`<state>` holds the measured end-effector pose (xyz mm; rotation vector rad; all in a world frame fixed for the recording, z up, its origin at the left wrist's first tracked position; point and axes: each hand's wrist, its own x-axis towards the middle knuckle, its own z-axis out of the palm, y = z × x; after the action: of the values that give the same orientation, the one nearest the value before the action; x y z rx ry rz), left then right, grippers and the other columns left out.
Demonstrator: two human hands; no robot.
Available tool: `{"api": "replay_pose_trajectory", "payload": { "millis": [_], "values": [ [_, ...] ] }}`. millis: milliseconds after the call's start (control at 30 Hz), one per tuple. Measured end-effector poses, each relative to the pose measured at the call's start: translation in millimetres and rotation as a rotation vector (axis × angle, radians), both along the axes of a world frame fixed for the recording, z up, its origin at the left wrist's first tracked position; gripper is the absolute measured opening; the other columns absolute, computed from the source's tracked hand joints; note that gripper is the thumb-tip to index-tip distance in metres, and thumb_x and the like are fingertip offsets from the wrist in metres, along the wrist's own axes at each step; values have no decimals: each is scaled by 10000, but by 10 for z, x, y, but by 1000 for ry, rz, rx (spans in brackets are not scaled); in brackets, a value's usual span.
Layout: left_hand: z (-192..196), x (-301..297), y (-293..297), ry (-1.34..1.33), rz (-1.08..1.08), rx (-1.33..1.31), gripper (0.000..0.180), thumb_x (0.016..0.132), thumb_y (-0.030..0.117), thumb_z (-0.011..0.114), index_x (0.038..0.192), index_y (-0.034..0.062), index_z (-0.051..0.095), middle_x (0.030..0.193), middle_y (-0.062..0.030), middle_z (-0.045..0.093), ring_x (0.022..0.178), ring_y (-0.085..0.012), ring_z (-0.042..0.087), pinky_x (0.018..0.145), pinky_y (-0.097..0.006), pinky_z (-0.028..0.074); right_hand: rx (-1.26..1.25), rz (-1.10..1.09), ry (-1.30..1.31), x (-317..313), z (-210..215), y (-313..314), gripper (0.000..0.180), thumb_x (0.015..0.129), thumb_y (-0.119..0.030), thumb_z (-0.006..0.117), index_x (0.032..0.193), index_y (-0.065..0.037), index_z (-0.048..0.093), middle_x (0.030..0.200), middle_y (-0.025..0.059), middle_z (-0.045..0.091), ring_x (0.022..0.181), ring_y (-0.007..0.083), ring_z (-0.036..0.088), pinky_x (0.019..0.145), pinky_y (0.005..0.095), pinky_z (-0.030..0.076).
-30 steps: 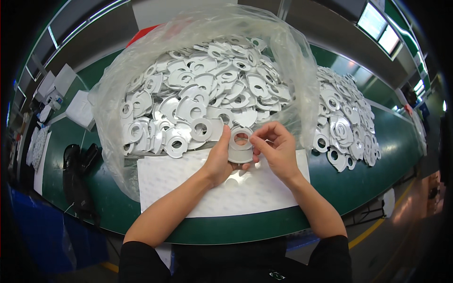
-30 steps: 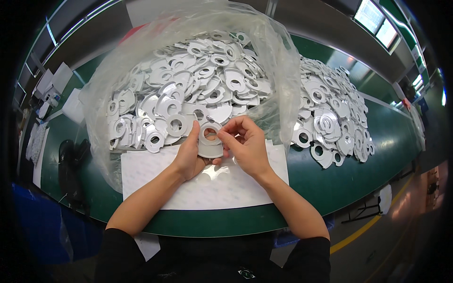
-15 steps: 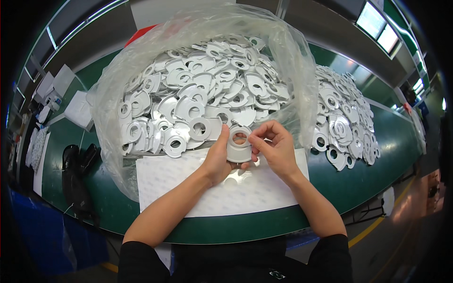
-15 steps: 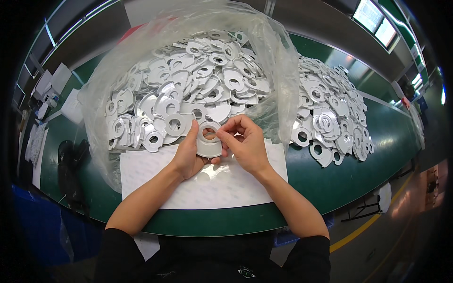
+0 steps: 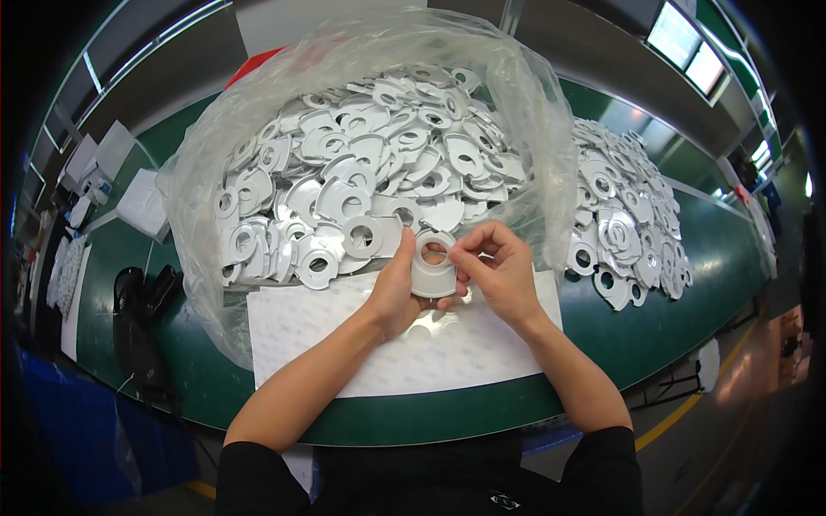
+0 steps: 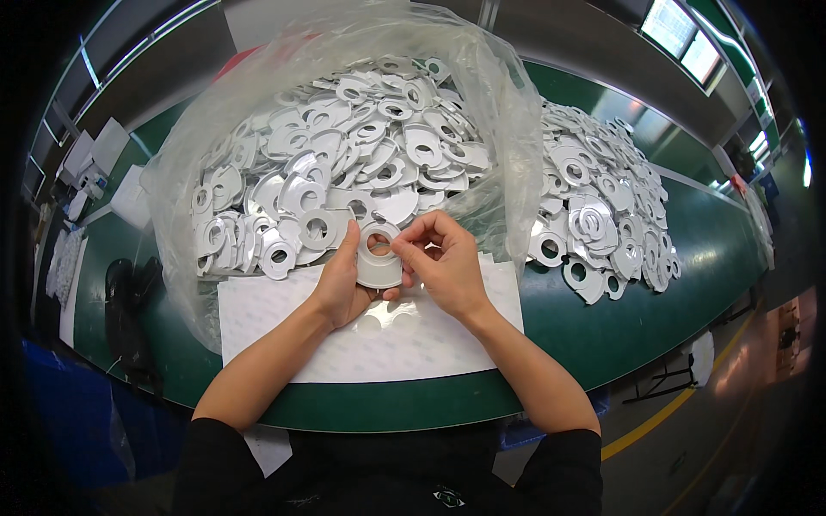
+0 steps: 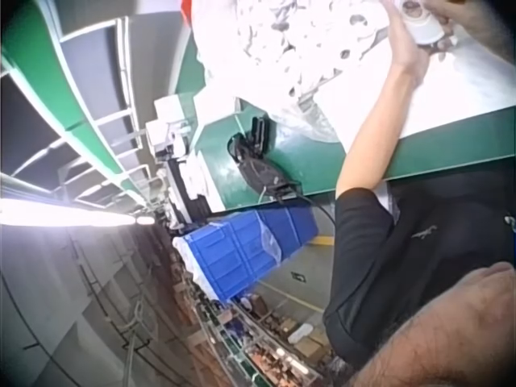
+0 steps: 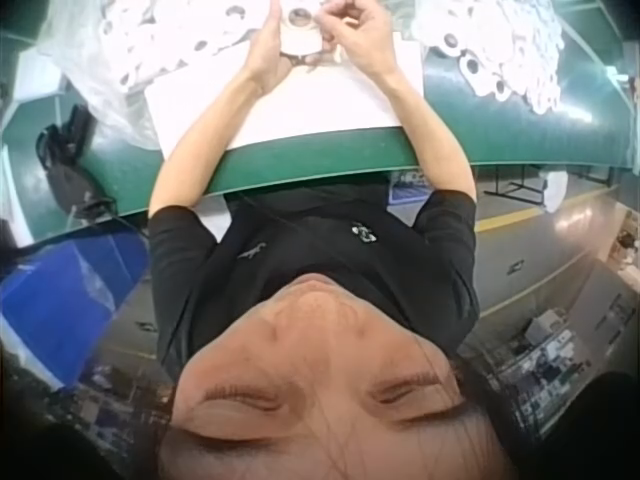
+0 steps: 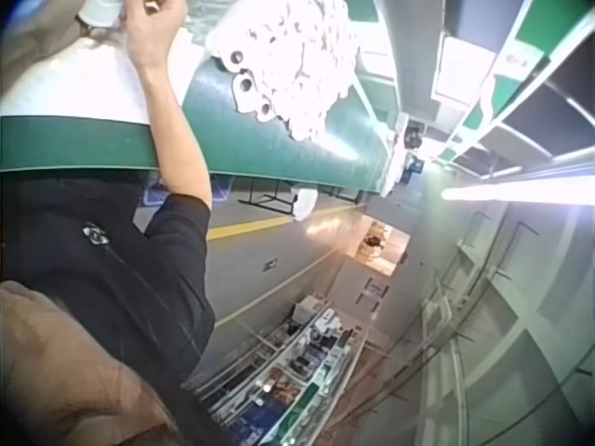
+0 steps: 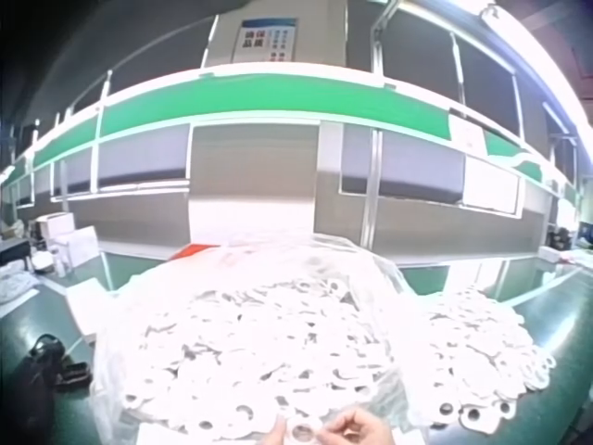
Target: Applying circular adhesive stickers onto white plastic light fixture components at an assembly station.
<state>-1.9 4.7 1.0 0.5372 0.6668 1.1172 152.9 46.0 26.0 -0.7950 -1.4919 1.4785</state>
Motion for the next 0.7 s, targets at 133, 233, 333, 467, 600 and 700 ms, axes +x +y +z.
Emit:
{"api": "replay_pose_trajectory", "payload": {
  "millis": [133, 233, 333, 467, 600, 700],
  "values": [
    [23, 2, -7, 14, 12, -24, 640, 948, 599, 130, 1102, 76, 466, 921, -110, 587, 801, -207, 609, 574, -300, 453, 36, -7, -8, -6, -19, -5, 125, 820, -15, 656, 847, -5, 534, 741, 53, 589, 536, 80, 560, 488, 195, 449],
    [16, -1, -7, -9, 11, -17, 619, 952, 593, 135, 1089, 84, 460, 931, -110, 585, 800, -209, 603, 573, -301, 450, 59, -25, -34, -17, -24, -21, 113, 823, -22, 656, 830, -9, 543, 747, 42, 600, 512, 65, 550, 483, 190, 440],
    [10, -2, -7, -11, 13, -16, 603, 951, 595, 148, 1081, 95, 459, 959, -102, 578, 799, -209, 598, 576, -303, 446, 186, -77, -167, -11, 19, -53, 117, 787, -17, 677, 832, -18, 569, 740, 37, 613, 578, 105, 584, 520, 234, 458],
    [-28, 3, 0, 0, 32, -31, 581, 946, 607, 170, 1074, 125, 468, 995, -67, 571, 828, -193, 574, 594, -308, 441, 882, -263, -389, 0, -50, -12, 159, 711, -5, 683, 838, -40, 596, 737, 33, 618, 697, 176, 610, 573, 288, 468],
    [36, 19, -24, 32, 60, -58, 571, 945, 611, 175, 1075, 144, 478, 1008, -47, 571, 841, -175, 552, 606, -310, 437, 1153, -354, -598, -23, 46, -119, 243, 635, 7, 667, 863, -69, 624, 776, 36, 635, 863, 254, 594, 690, 348, 472],
    [34, 14, -23, 46, 66, -55, 594, 946, 611, 170, 1108, 135, 487, 1015, -49, 572, 845, -173, 552, 601, -307, 434, 1238, -396, -651, -34, 85, -138, 272, 634, 21, 665, 890, -69, 637, 829, 47, 661, 893, 273, 586, 763, 362, 467]
  ]
}}
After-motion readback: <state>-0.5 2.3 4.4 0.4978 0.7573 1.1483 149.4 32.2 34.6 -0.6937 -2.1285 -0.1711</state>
